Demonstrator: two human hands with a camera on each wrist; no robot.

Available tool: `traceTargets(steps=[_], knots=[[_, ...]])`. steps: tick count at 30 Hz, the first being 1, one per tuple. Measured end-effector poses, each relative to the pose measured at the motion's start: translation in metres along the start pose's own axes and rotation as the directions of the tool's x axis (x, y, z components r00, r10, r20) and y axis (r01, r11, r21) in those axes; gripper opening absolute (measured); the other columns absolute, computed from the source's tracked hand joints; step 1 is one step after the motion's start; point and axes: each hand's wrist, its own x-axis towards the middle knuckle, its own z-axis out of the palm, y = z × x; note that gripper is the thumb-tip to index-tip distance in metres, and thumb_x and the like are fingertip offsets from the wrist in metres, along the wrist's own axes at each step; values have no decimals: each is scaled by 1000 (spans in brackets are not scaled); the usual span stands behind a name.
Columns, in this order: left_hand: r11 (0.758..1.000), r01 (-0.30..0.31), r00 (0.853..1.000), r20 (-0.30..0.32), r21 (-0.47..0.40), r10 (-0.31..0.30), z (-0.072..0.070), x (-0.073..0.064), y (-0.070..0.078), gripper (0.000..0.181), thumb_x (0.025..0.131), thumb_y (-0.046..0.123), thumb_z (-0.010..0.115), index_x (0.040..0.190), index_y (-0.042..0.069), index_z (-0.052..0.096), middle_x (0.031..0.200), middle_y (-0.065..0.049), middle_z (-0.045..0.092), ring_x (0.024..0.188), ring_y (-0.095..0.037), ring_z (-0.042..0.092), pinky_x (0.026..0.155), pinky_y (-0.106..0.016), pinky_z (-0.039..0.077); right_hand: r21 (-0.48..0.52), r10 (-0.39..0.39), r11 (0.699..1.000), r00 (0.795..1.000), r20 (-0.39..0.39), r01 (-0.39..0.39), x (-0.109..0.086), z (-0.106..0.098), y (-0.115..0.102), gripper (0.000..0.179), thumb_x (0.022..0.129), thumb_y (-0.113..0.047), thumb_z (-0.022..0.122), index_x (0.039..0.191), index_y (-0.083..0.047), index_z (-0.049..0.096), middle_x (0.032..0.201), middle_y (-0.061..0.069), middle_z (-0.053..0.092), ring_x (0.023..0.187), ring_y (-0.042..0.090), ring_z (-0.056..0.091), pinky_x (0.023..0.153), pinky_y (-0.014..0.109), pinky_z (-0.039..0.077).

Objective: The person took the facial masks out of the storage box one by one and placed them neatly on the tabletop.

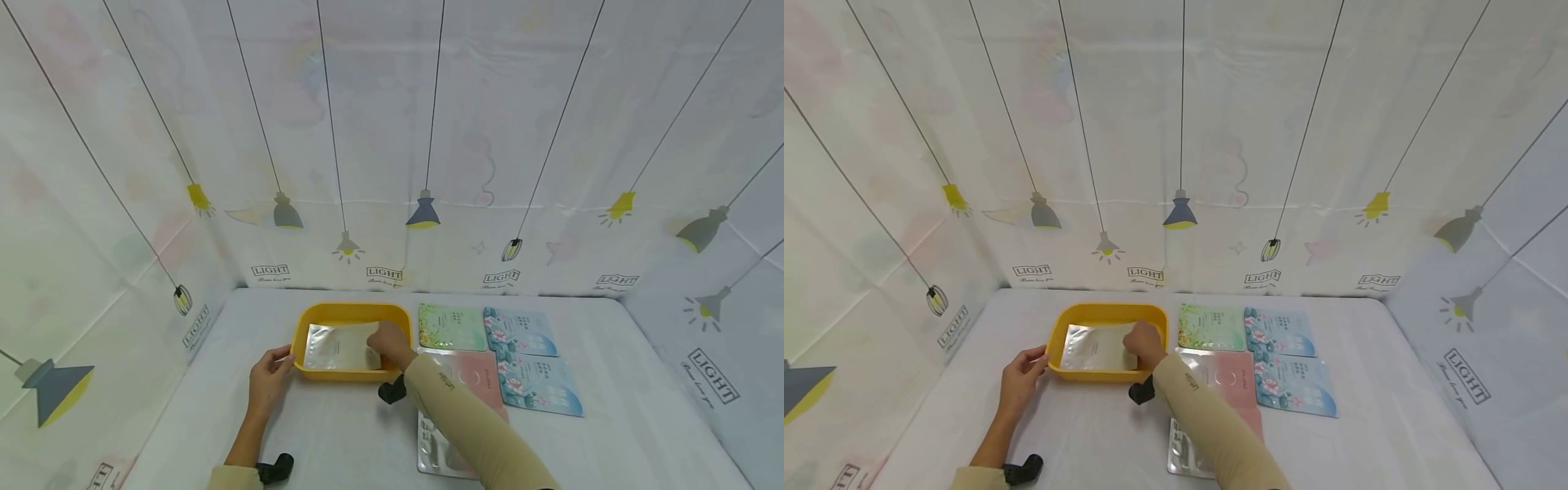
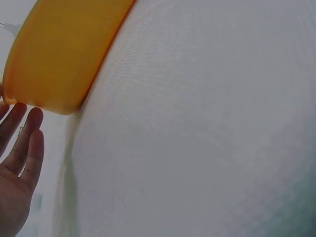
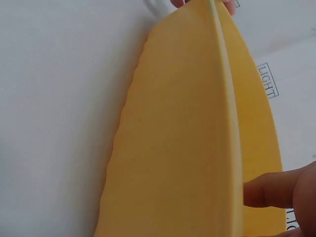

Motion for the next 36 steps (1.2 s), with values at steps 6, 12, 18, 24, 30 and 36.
traceTargets(steps=[6, 12, 18, 24, 30, 36], knots=[[1000, -8, 1000, -1, -10, 8, 1, 1, -4, 32, 95, 23, 64, 121, 3, 63, 124, -15, 65, 84, 4, 62, 75, -8, 50, 158, 31, 987, 999, -35, -25, 4, 2, 1, 15, 82, -1, 64, 93, 8, 66, 66, 5, 41, 57, 19, 41, 48, 25, 34], [999, -7, 1000, 12, -36, 8, 1, 2, -5, 34, 95, 23, 64, 122, 2, 62, 125, -17, 64, 83, 5, 62, 76, -8, 50, 254, 34, 967, 999, -38, -23, 2, 3, 1, 5, 84, -1, 62, 86, 4, 63, 72, 6, 49, 67, 21, 49, 56, 26, 45], [999, -15, 1000, 15, -34, 15, 2, 2, -5, 34, 95, 23, 64, 122, 2, 62, 125, -19, 64, 83, 6, 62, 77, -8, 50, 347, 25, 938, 998, -65, -1, -3, 2, 0, 28, 84, 2, 63, 111, 7, 64, 107, 17, 65, 90, 26, 61, 82, 39, 59], [999, -31, 999, 8, -28, 31, 1, 1, -4, 34, 95, 23, 63, 122, 2, 62, 124, -18, 64, 82, 5, 63, 75, -9, 51, 383, 24, 924, 996, -87, 11, 0, 4, 2, 32, 82, 2, 65, 114, 6, 65, 109, 17, 67, 89, 24, 64, 80, 38, 60], [999, -15, 1000, 19, -44, 16, 0, 1, -3, 35, 95, 25, 64, 123, 3, 62, 125, -17, 64, 83, 6, 62, 76, -9, 51, 415, 38, 910, 995, -94, 5, 2, 3, 4, 29, 81, 1, 68, 110, 5, 67, 104, 16, 69, 83, 22, 67, 74, 35, 60], [998, 31, 998, 51, -46, -29, -3, -3, 10, 36, 96, 21, 62, 125, 0, 60, 129, -20, 61, 83, 7, 61, 76, -8, 50, 462, 27, 887, 995, -97, 21, 0, 2, 4, 27, 82, 0, 68, 108, 5, 68, 105, 17, 69, 84, 22, 68, 71, 34, 61]])
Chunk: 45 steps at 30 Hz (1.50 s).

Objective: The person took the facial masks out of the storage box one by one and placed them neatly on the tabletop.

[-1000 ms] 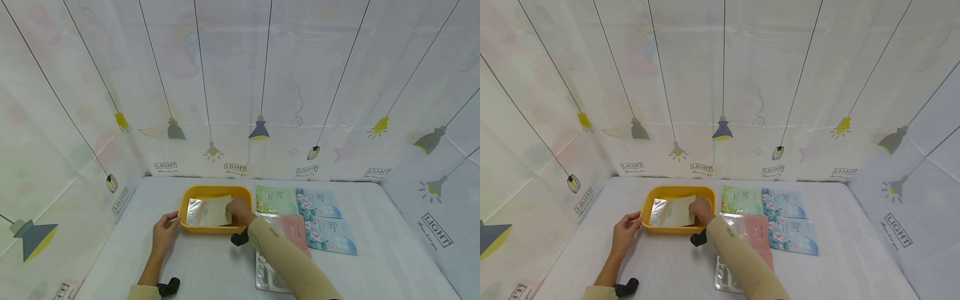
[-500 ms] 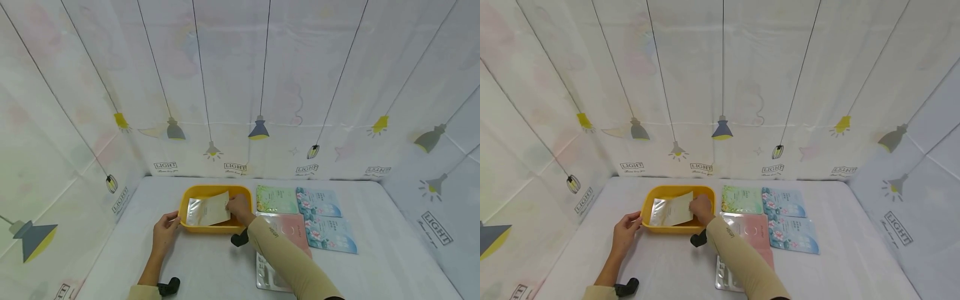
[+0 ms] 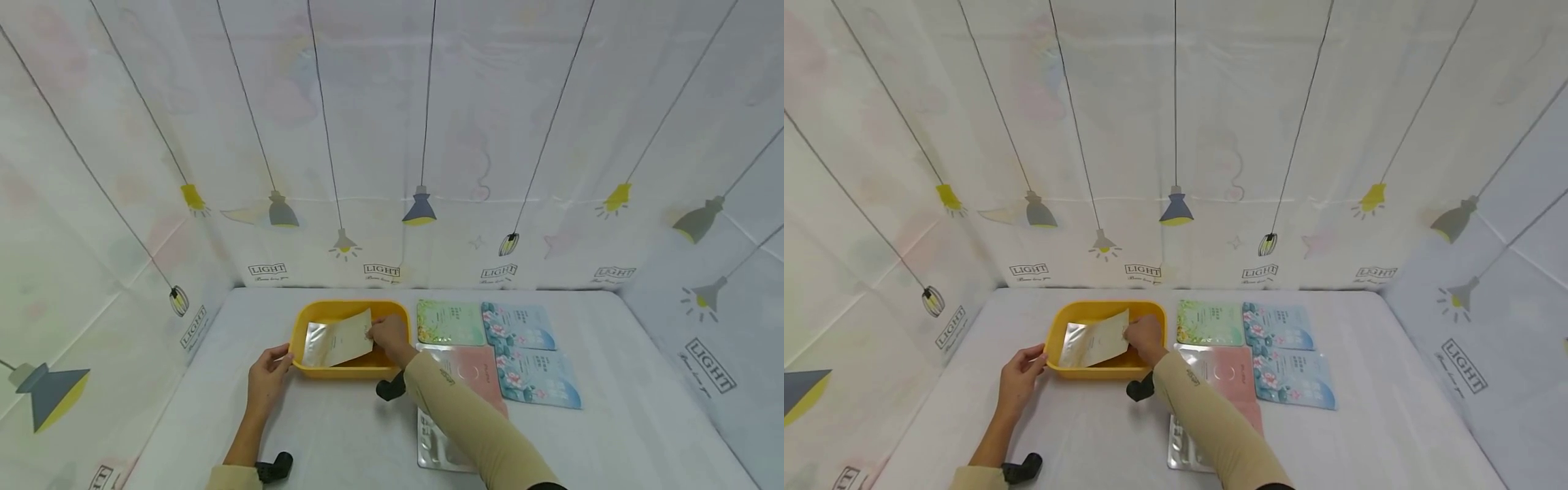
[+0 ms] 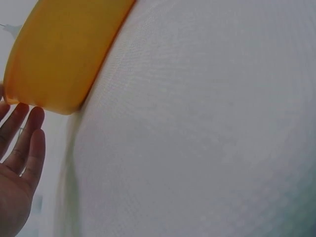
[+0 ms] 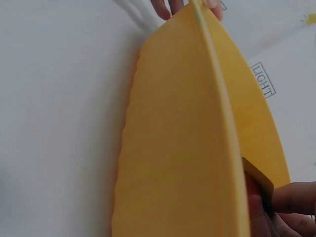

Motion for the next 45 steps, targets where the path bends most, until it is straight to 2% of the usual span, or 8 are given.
traceTargets(steps=[1, 3, 7, 13, 25, 34, 39, 45], knots=[[1000, 2, 1000, 2, 0, -2, 0, 0, 0, 36, 96, 20, 62, 125, 0, 60, 129, -20, 61, 83, 7, 61, 76, -8, 50, 16, -4, 1000, 1000, 3, 4, 0, 0, 0, 26, 82, 0, 68, 108, 5, 68, 105, 17, 69, 84, 22, 68, 71, 34, 61], [1000, -10, 1000, -4, -1, 10, 0, 4, -10, 37, 96, 23, 63, 125, 1, 60, 129, -19, 62, 83, 7, 61, 76, -8, 51, 61, -12, 998, 1000, 9, 12, 0, -1, 0, 25, 83, 1, 66, 107, 5, 67, 105, 18, 69, 84, 23, 69, 71, 35, 61], [1000, -23, 1000, -18, 4, 24, 1, 3, -10, 36, 95, 24, 63, 124, 2, 61, 127, -19, 62, 83, 6, 62, 77, -9, 51, 122, -33, 992, 999, 14, 31, -3, -5, -1, 24, 84, 1, 65, 107, 5, 67, 106, 19, 69, 85, 25, 70, 70, 37, 61], [1000, -23, 1000, -17, -1, 23, 1, 3, -11, 38, 95, 26, 63, 124, 2, 61, 127, -18, 63, 83, 7, 61, 77, -7, 50, 119, -47, 992, 998, 38, 42, -10, -14, -7, 23, 86, -4, 65, 107, 3, 67, 104, 17, 69, 78, 20, 69, 69, 34, 61], [998, -52, 998, -29, 30, 53, 1, 4, -12, 36, 95, 28, 63, 121, 2, 62, 126, -17, 64, 83, 6, 62, 76, -7, 51, 180, -91, 981, 994, 62, 79, -22, -34, -14, 24, 87, -3, 66, 110, 4, 67, 103, 17, 71, 69, 15, 66, 63, 29, 60], [999, -27, 999, -20, 28, 28, 3, 4, -11, 37, 95, 27, 64, 122, 2, 62, 127, -18, 64, 83, 8, 61, 76, -7, 50, 214, -87, 974, 995, 52, 74, -32, -55, -11, 29, 88, -4, 65, 117, 2, 65, 105, 18, 70, 67, 14, 64, 62, 27, 58], [999, -40, 999, -20, 23, 41, 3, 3, -13, 36, 95, 26, 63, 122, 1, 62, 126, -18, 64, 82, 7, 62, 76, -7, 50, 219, -76, 973, 997, 26, 69, -34, -69, -5, 32, 87, -3, 67, 118, 2, 65, 99, 16, 71, 62, 13, 61, 58, 25, 57], [999, -50, 999, -20, 10, 50, 2, 1, -10, 37, 96, 27, 63, 122, 1, 62, 125, -18, 63, 83, 7, 62, 76, -7, 50, 260, -83, 963, 996, 30, 73, -37, -92, 3, 37, 88, -2, 66, 124, 3, 61, 102, 18, 72, 62, 12, 65, 60, 27, 58]])
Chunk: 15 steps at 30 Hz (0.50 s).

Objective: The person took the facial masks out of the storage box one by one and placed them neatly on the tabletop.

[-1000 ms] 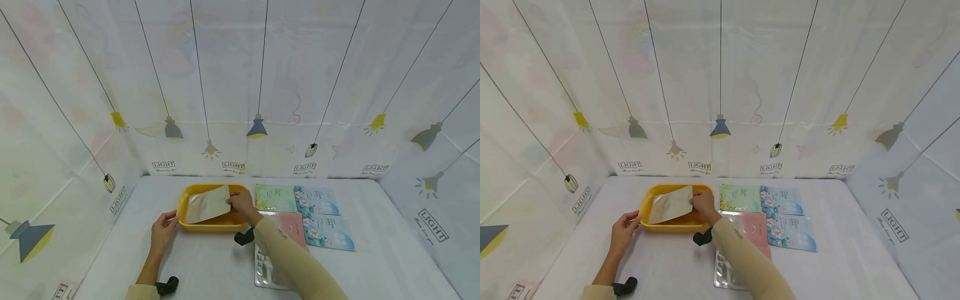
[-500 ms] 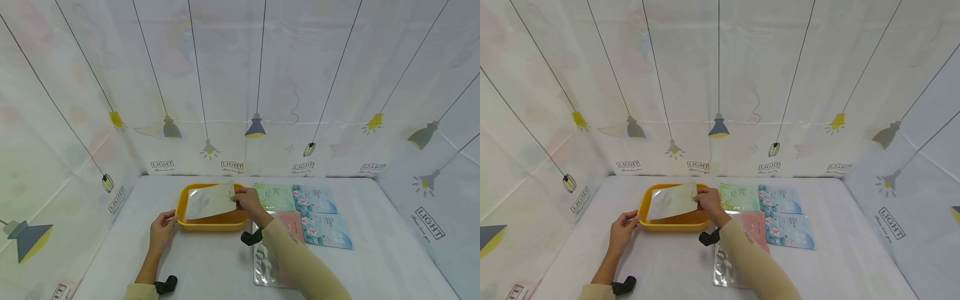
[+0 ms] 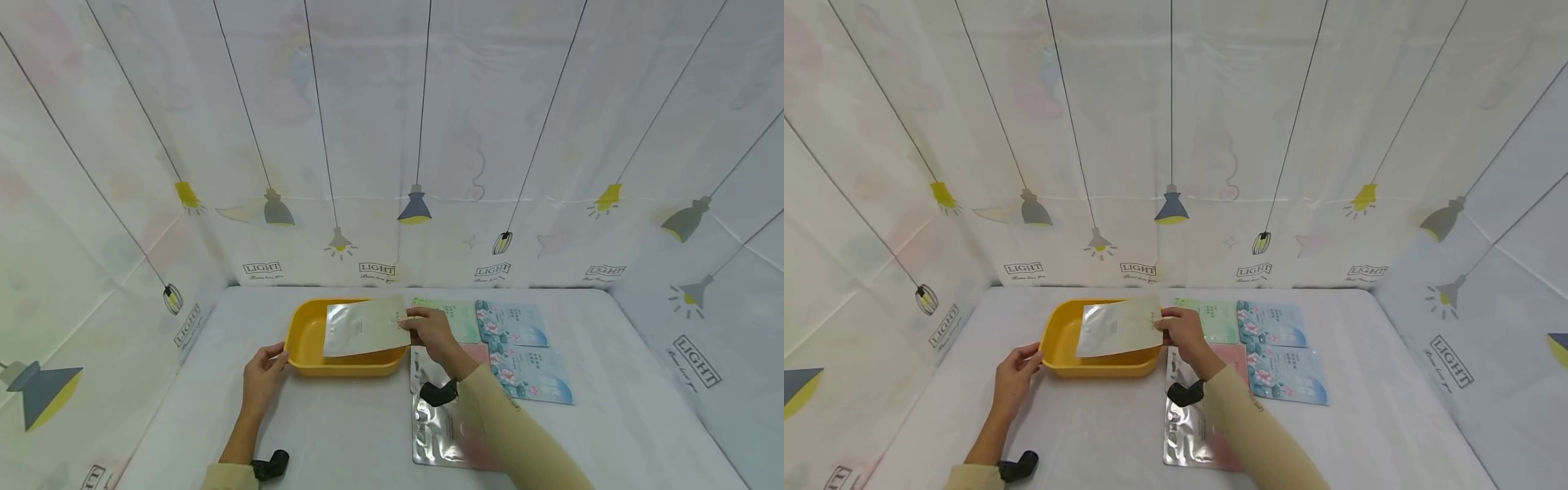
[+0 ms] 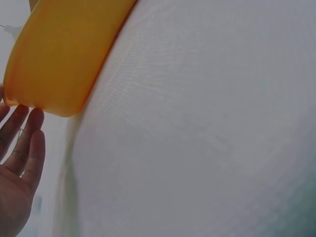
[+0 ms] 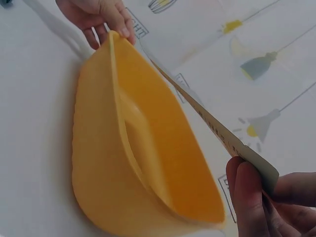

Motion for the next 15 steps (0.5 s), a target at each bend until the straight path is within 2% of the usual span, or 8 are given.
traceTargets(steps=[4, 9, 15], knots=[[1000, -3, 1000, 6, -14, 3, -1, -1, 0, 38, 96, 27, 63, 123, 1, 61, 126, -19, 63, 84, 8, 62, 76, -6, 50, 9, 0, 1000, 1000, -6, 0, -5, -18, 0, 38, 89, -4, 66, 126, 3, 60, 101, 15, 72, 61, 11, 65, 58, 25, 55], [1000, -3, 1000, -17, -19, 3, 0, 0, -2, 37, 95, 28, 64, 121, 2, 63, 124, -18, 64, 82, 8, 62, 76, -7, 50, 12, -2, 1000, 1000, -5, 2, -14, -42, -1, 40, 90, -5, 65, 127, 5, 58, 99, 12, 72, 65, 12, 67, 58, 24, 56], [999, 14, 1000, -18, -37, -15, 0, 1, -3, 37, 94, 25, 65, 122, 1, 63, 125, -19, 64, 81, 7, 62, 76, -7, 50, 40, 13, 999, 1000, 17, -14, -26, -75, 1, 48, 91, -6, 64, 135, 7, 49, 89, 3, 72, 69, 12, 70, 62, 26, 58]])
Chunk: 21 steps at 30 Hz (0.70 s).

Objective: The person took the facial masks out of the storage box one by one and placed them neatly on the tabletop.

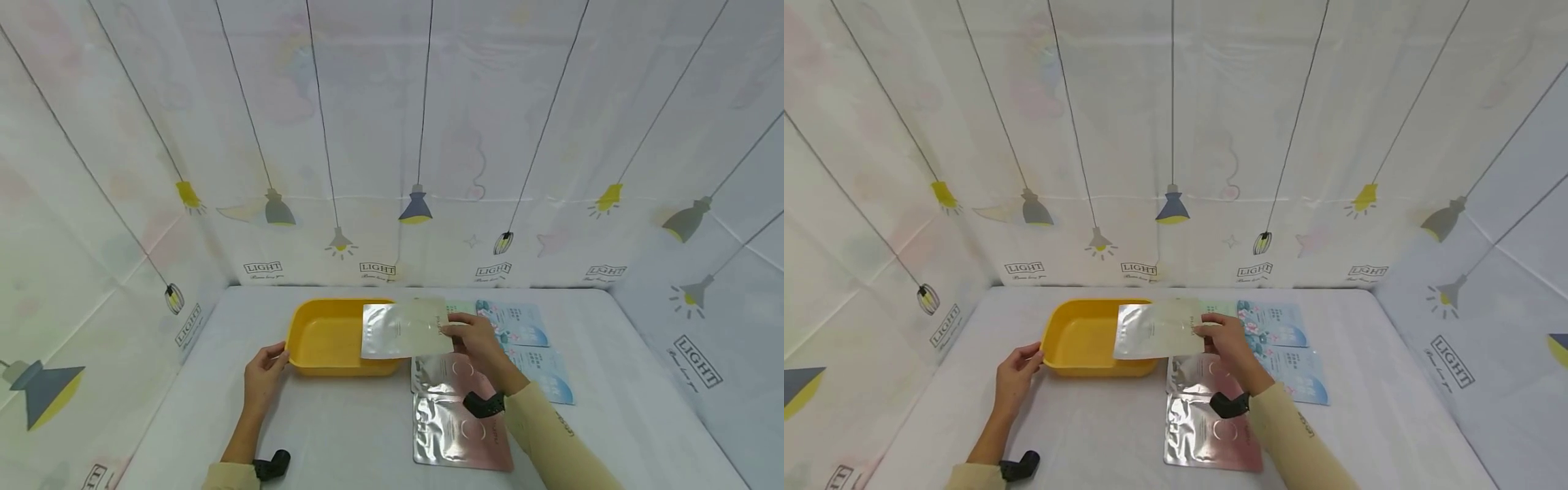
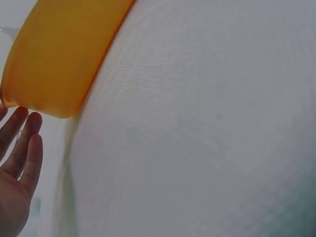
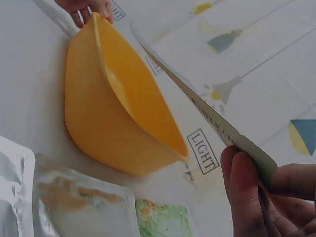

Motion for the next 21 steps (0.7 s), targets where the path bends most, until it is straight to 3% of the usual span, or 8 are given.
traceTargets(steps=[9, 17, 21], knots=[[999, 3, 1000, 0, 37, -3, -1, 2, 0, 37, 94, 27, 65, 121, 2, 63, 124, -19, 64, 83, 8, 60, 76, -6, 50, -74, -23, 997, 1000, 14, 24, -16, -51, 10, 55, 94, -13, 62, 140, 9, 42, 90, -5, 69, 73, 9, 69, 66, 25, 57], [1000, -4, 1000, 6, 21, 4, 1, -2, 0, 38, 94, 26, 64, 122, 1, 63, 125, -20, 64, 83, 8, 61, 77, -6, 49, -130, 4, 991, 1000, -17, -6, -34, -92, 24, 59, 95, -16, 62, 142, 10, 37, 93, -5, 69, 76, 10, 70, 66, 25, 57], [1000, 2, 1000, 0, 15, -2, 0, -4, 7, 35, 95, 21, 64, 122, -1, 62, 125, -21, 64, 82, 9, 61, 76, -5, 49, -156, 26, 987, 999, -39, -32, -45, -108, 30, 61, 95, -18, 63, 143, 9, 37, 97, -5, 69, 80, 10, 69, 68, 27, 57]])
